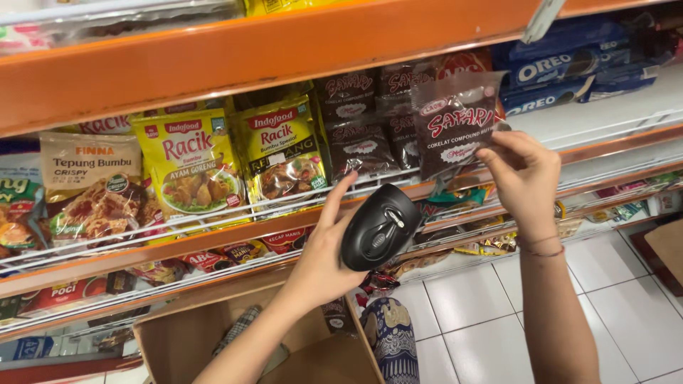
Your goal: The person takes packaged food items from a cardboard box and places them onto a store shelf. They use a handheld barcode scanner to scan each item before arranging it on the shelf.
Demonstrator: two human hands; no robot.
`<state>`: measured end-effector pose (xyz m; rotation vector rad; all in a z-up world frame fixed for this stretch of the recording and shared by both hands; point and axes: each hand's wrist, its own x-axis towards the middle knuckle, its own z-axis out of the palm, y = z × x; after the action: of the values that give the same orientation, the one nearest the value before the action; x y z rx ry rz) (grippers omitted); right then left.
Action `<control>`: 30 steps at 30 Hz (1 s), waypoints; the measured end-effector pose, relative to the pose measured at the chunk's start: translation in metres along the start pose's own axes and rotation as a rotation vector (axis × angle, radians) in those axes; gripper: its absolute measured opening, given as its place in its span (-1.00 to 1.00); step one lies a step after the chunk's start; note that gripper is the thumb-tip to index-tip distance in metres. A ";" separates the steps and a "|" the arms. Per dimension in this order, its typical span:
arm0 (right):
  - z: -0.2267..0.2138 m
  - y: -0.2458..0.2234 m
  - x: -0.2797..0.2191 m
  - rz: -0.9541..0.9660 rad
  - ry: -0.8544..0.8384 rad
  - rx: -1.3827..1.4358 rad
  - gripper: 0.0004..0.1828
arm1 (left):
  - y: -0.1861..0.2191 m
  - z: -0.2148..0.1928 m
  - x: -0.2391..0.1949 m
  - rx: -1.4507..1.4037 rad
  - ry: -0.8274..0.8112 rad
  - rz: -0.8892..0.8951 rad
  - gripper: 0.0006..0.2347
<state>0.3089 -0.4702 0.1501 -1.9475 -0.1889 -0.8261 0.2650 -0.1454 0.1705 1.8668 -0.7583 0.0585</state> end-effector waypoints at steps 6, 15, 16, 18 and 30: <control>0.001 0.013 0.027 0.209 -0.065 -0.035 -0.78 | 0.003 0.002 0.012 0.052 -0.037 -0.139 -0.33; 0.008 0.014 0.047 0.241 -0.079 0.038 -0.75 | 0.006 -0.004 0.020 0.116 -0.045 -0.134 -0.31; 0.010 0.013 0.045 0.232 -0.115 -0.025 -0.76 | 0.006 -0.003 0.020 0.113 -0.053 -0.158 -0.31; 0.017 0.007 0.042 0.209 -0.184 -0.148 -0.77 | 0.006 -0.002 0.022 0.109 -0.066 -0.200 -0.29; 0.021 -0.026 0.038 0.135 -0.232 -0.431 -0.67 | 0.009 -0.005 0.025 0.173 -0.093 -0.222 -0.33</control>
<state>0.3360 -0.4467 0.1867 -2.4327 -0.0142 -0.5819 0.2817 -0.1550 0.1898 2.1207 -0.6196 -0.1080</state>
